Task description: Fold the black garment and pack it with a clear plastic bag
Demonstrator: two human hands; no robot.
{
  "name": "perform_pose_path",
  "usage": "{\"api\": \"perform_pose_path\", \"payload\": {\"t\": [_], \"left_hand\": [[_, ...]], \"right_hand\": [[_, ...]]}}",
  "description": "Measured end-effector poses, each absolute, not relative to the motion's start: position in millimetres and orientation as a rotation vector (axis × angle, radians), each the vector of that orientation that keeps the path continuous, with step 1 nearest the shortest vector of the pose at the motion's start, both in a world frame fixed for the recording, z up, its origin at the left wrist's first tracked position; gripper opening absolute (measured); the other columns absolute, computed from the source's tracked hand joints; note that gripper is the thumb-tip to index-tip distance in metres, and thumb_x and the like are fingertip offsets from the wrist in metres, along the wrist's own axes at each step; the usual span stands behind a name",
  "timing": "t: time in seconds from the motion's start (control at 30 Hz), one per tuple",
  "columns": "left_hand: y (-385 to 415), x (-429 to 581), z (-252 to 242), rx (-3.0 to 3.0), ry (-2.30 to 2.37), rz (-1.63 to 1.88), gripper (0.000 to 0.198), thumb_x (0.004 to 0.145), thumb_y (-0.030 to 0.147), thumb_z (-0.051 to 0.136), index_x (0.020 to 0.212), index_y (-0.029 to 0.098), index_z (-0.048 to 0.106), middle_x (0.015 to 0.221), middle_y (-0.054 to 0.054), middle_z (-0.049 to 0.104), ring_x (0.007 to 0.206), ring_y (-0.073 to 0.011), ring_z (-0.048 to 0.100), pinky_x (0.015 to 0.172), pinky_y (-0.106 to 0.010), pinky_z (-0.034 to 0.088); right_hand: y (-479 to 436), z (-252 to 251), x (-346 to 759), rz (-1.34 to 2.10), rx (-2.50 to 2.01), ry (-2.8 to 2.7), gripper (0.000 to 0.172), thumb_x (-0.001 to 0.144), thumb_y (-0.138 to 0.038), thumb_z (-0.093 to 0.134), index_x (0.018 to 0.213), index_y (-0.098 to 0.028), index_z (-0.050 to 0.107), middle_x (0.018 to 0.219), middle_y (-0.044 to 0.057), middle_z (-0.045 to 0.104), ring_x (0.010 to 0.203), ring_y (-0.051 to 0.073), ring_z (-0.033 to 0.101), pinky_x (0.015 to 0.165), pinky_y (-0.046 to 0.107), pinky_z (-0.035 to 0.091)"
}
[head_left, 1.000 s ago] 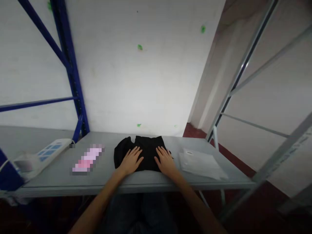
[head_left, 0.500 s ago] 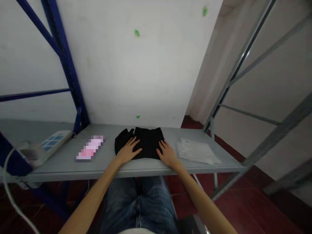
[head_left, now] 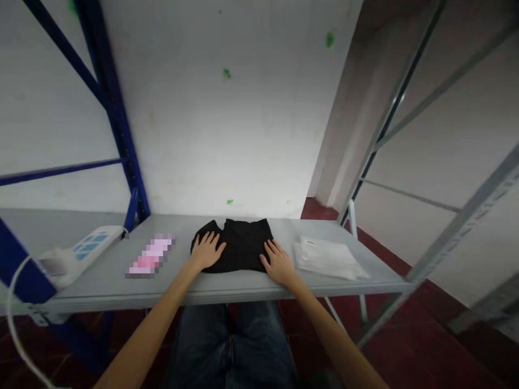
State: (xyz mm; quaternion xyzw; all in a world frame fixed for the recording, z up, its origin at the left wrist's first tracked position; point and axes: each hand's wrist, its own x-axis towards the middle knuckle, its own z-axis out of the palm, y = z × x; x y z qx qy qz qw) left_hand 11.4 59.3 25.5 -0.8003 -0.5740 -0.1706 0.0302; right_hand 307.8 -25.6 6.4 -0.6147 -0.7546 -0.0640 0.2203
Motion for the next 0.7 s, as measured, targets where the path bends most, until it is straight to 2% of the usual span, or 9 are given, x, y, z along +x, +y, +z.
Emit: {"api": "perform_pose_path", "payload": {"t": [0.13, 0.27, 0.53, 0.7], "left_hand": [[61.6, 0.3, 17.8, -2.509, -1.786, -0.491, 0.072, 0.099, 0.066, 0.033, 0.155, 0.022, 0.047, 0.164, -0.012, 0.038, 0.156, -0.0339, 0.027, 0.125, -0.061, 0.015], [60.9, -1.5, 15.9, -2.544, -1.791, -0.466, 0.071, 0.1, 0.065, 0.032, 0.156, 0.025, 0.044, 0.165, -0.011, 0.038, 0.156, -0.0328, 0.027, 0.126, -0.059, 0.015], [56.3, -2.4, 11.6, -2.529, -1.712, -0.484, 0.068, 0.101, 0.06, 0.03, 0.157, 0.023, 0.043, 0.164, -0.012, 0.038, 0.156, -0.0327, 0.027, 0.125, -0.059, 0.018], [54.5, -4.3, 10.1, -2.536, -1.716, -0.484, 0.072, 0.1, 0.063, 0.031, 0.157, 0.021, 0.043, 0.164, -0.012, 0.038, 0.156, -0.0334, 0.028, 0.126, -0.058, 0.017]], "right_hand": [[-25.0, 5.2, 308.9, -0.183, -1.69, -2.068, 0.062, 0.105, -0.049, 0.038, 0.152, -0.012, 0.051, 0.158, 0.013, 0.048, 0.154, 0.028, 0.032, 0.123, 0.044, 0.032], [-25.9, 6.1, 308.5, -0.165, -1.691, -2.065, 0.062, 0.104, -0.049, 0.039, 0.153, -0.013, 0.051, 0.158, 0.012, 0.048, 0.154, 0.028, 0.032, 0.123, 0.045, 0.033], [-28.6, 9.0, 308.6, -0.157, -1.691, -2.072, 0.063, 0.105, -0.049, 0.037, 0.152, -0.011, 0.051, 0.158, 0.013, 0.048, 0.154, 0.028, 0.031, 0.123, 0.044, 0.032], [-31.7, 7.8, 312.5, -0.144, -1.677, -2.086, 0.064, 0.105, -0.051, 0.037, 0.153, -0.012, 0.049, 0.159, 0.011, 0.047, 0.154, 0.028, 0.031, 0.124, 0.044, 0.031]]}}
